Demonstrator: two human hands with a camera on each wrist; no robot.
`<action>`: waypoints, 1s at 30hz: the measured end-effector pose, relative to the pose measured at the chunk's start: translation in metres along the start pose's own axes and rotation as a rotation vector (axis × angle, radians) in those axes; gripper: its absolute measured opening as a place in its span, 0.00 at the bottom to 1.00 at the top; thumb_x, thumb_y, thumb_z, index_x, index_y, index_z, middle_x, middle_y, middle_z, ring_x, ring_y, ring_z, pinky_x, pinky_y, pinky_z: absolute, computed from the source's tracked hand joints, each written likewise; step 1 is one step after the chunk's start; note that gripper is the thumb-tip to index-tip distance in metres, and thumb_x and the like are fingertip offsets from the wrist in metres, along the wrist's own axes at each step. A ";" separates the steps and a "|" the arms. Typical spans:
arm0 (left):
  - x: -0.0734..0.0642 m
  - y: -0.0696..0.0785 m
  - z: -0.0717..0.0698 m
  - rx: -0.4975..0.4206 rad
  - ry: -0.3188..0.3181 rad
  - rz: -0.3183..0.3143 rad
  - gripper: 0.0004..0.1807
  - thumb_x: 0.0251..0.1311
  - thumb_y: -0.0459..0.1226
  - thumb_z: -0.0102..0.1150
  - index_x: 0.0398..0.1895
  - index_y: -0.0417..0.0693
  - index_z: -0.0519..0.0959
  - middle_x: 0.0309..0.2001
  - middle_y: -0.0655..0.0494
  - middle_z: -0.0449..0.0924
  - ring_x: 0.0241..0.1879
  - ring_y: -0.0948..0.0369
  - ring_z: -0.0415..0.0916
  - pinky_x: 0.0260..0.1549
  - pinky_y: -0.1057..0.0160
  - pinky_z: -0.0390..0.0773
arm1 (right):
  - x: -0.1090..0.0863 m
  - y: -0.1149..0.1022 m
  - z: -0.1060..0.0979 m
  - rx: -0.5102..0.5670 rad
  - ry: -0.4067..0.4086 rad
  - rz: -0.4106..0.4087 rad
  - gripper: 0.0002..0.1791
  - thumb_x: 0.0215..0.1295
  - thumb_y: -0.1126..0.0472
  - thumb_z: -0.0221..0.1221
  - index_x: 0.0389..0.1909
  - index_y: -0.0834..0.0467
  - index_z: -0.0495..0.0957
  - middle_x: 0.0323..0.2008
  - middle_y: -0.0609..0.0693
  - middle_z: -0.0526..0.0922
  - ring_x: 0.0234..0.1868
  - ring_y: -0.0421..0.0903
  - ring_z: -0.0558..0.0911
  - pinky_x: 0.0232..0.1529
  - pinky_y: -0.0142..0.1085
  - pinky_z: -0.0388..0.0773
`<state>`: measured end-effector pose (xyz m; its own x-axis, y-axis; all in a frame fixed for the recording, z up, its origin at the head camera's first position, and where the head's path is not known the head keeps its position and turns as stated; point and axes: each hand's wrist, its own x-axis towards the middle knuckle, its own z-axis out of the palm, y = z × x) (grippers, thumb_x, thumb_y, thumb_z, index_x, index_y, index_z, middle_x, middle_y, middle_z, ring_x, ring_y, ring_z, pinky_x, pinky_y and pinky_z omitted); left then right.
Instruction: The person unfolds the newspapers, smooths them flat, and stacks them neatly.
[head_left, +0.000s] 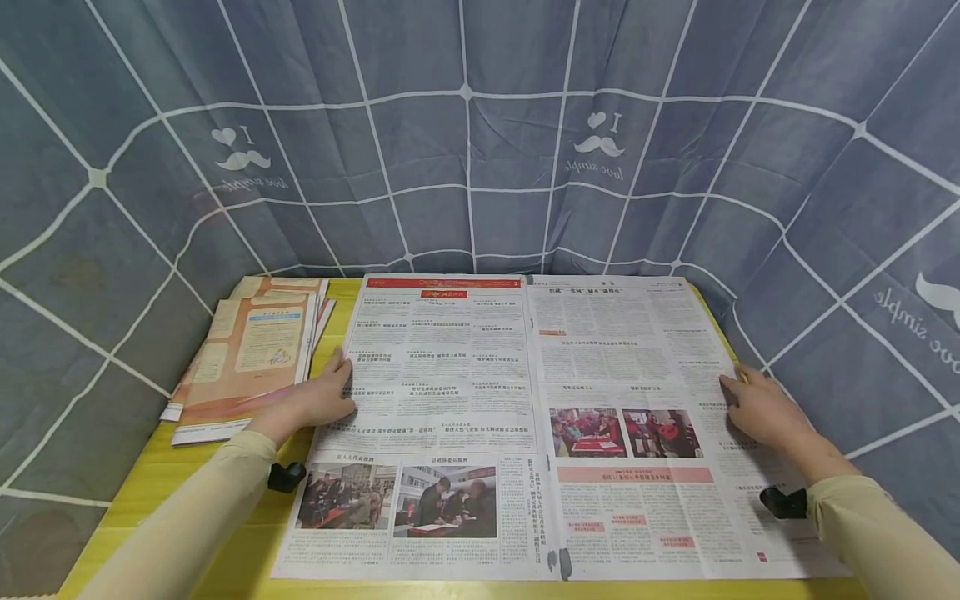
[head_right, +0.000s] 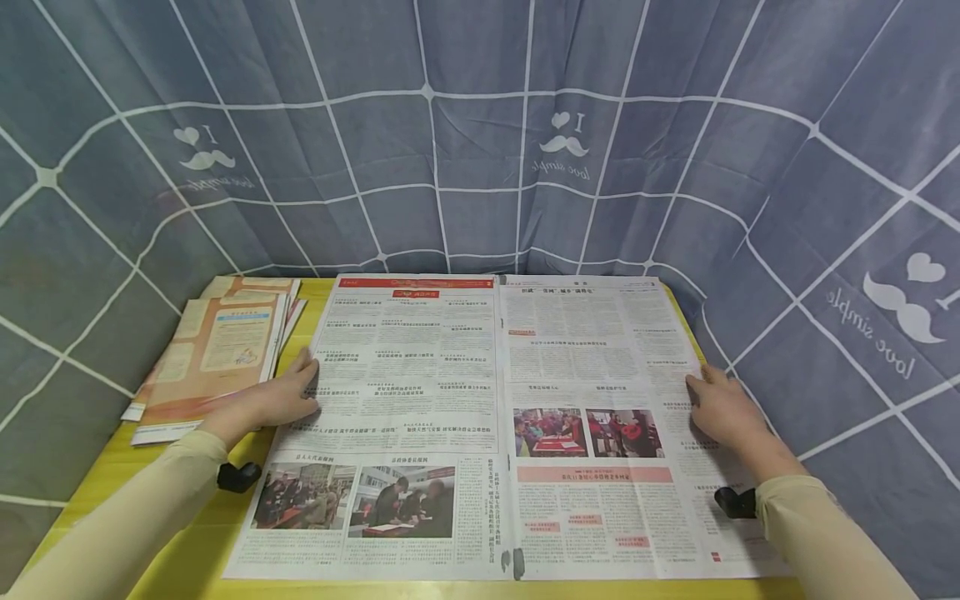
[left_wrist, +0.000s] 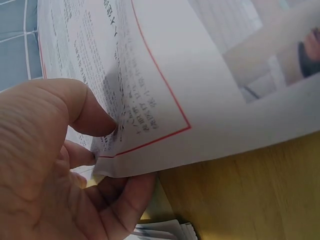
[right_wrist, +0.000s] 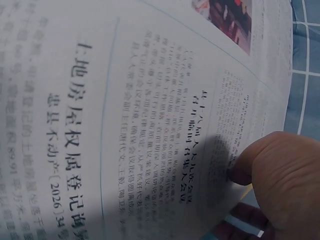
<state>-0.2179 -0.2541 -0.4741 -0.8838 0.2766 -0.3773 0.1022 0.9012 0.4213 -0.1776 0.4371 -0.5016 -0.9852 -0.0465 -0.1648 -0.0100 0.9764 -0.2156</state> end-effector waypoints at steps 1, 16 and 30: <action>0.000 0.000 0.000 0.021 0.004 -0.006 0.47 0.61 0.34 0.53 0.78 0.23 0.43 0.79 0.28 0.24 0.71 0.32 0.57 0.38 0.54 0.75 | 0.000 0.000 0.000 -0.019 -0.001 0.000 0.32 0.66 0.68 0.46 0.71 0.76 0.63 0.70 0.80 0.53 0.66 0.83 0.55 0.63 0.73 0.55; -0.003 0.003 -0.003 0.300 0.119 -0.013 0.43 0.71 0.54 0.51 0.76 0.28 0.60 0.76 0.29 0.54 0.71 0.31 0.54 0.67 0.34 0.59 | -0.001 -0.002 0.000 -0.113 -0.041 -0.006 0.31 0.71 0.65 0.47 0.73 0.72 0.62 0.70 0.77 0.60 0.62 0.77 0.63 0.58 0.70 0.63; -0.004 0.000 0.004 0.298 0.139 0.019 0.52 0.69 0.60 0.54 0.77 0.25 0.54 0.77 0.27 0.48 0.75 0.31 0.45 0.72 0.37 0.48 | -0.002 -0.002 -0.003 -0.126 -0.059 -0.004 0.31 0.75 0.60 0.48 0.73 0.72 0.62 0.70 0.77 0.61 0.64 0.78 0.61 0.58 0.71 0.63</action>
<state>-0.2121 -0.2535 -0.4760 -0.9321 0.2649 -0.2471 0.2304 0.9599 0.1598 -0.1765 0.4358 -0.4984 -0.9734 -0.0591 -0.2216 -0.0390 0.9948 -0.0939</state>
